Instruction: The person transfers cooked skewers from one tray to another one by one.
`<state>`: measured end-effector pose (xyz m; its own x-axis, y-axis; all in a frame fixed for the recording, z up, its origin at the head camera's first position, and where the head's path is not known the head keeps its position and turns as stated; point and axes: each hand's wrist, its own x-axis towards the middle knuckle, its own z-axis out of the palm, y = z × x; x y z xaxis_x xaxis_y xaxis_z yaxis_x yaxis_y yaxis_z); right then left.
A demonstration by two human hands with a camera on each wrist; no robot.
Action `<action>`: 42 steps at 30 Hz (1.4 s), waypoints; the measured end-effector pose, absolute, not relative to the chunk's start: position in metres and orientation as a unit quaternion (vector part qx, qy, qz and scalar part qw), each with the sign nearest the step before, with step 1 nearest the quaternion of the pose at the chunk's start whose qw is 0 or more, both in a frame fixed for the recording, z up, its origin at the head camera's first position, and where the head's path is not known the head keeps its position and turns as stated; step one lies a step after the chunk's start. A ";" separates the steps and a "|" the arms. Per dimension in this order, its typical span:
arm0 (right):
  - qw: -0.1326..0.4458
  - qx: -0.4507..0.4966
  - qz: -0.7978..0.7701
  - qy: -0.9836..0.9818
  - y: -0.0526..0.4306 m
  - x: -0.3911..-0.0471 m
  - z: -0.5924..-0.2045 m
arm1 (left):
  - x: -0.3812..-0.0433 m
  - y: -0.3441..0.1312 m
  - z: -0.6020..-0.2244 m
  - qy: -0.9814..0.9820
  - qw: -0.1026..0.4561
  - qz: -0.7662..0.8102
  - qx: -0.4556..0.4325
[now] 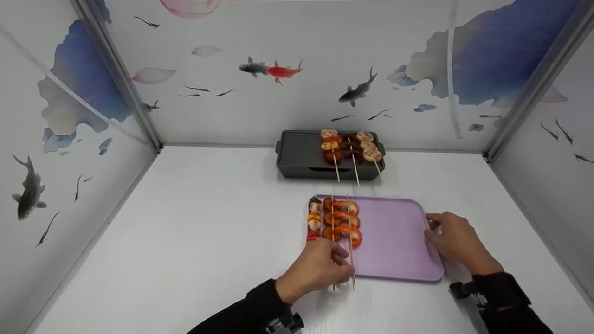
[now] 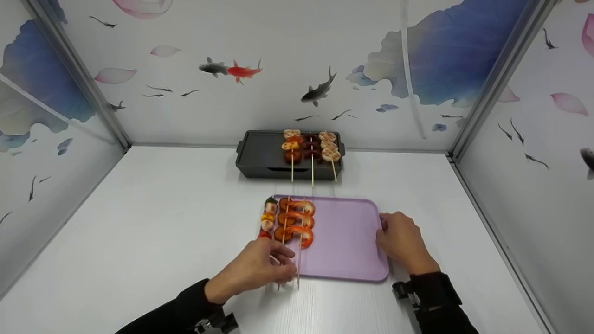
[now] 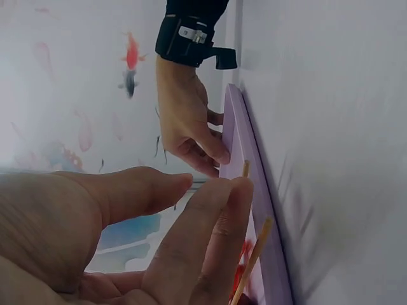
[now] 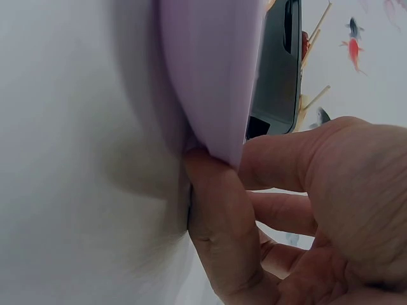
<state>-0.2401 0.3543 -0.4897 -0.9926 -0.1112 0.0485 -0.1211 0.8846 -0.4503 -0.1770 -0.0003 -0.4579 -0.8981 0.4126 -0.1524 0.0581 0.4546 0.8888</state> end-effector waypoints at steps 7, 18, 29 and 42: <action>0.016 0.064 0.222 -0.973 0.354 -0.241 -0.490 | -0.184 -0.022 -0.454 0.850 0.108 0.491 0.161; 0.010 0.064 0.229 -0.971 0.356 -0.241 -0.493 | -0.201 -0.052 -0.449 0.840 0.069 0.520 0.138; 0.011 0.063 0.233 -0.970 0.356 -0.241 -0.492 | -0.219 -0.069 -0.461 0.859 0.121 0.491 0.084; 0.014 0.066 0.239 -0.969 0.355 -0.239 -0.490 | -0.226 -0.063 -0.479 0.869 0.159 0.464 0.067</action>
